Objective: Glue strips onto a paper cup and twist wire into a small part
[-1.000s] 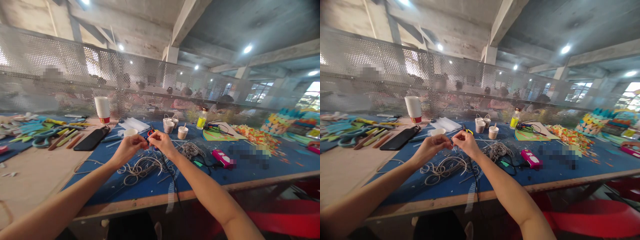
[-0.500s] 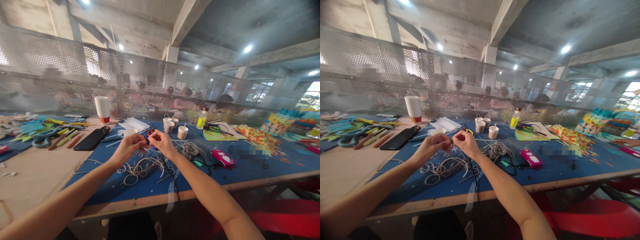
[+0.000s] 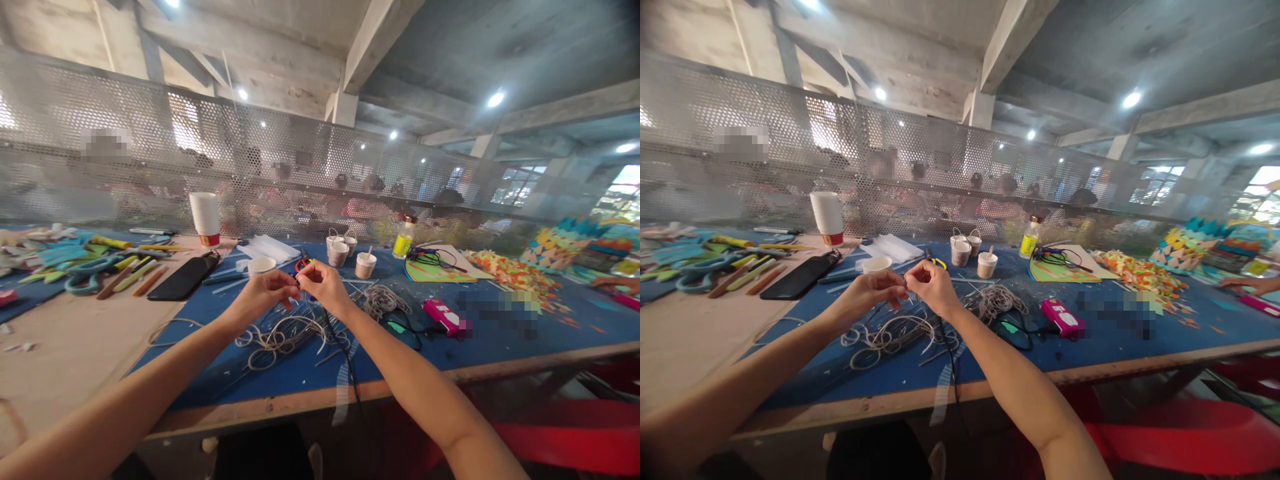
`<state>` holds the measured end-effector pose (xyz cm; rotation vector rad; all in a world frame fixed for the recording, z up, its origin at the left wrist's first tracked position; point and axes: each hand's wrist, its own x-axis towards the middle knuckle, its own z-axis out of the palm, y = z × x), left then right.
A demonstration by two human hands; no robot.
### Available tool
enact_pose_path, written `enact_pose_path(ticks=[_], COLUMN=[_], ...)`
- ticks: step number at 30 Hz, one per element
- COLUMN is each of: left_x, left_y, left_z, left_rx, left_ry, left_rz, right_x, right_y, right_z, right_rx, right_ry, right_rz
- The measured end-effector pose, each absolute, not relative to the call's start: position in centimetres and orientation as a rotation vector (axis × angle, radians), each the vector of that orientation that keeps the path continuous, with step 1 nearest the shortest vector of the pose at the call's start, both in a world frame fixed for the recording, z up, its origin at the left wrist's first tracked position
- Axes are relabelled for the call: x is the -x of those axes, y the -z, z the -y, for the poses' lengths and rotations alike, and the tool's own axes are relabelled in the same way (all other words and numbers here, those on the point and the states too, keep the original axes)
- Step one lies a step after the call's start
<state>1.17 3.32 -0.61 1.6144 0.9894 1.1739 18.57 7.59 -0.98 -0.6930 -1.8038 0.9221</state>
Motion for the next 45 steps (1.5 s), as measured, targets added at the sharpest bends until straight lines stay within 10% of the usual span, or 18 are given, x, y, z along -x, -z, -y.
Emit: enact_pose_path(ticks=[45], left_x=[-0.67], left_y=[0.27], left_z=[-3.43], left_rx=[-1.562], left_ry=[-1.094], left_rz=[-0.955], right_x=[-18.61], right_y=[0.81], right_z=[-7.39], right_rx=[0.653], right_ry=[-1.023], right_rz=[1.785])
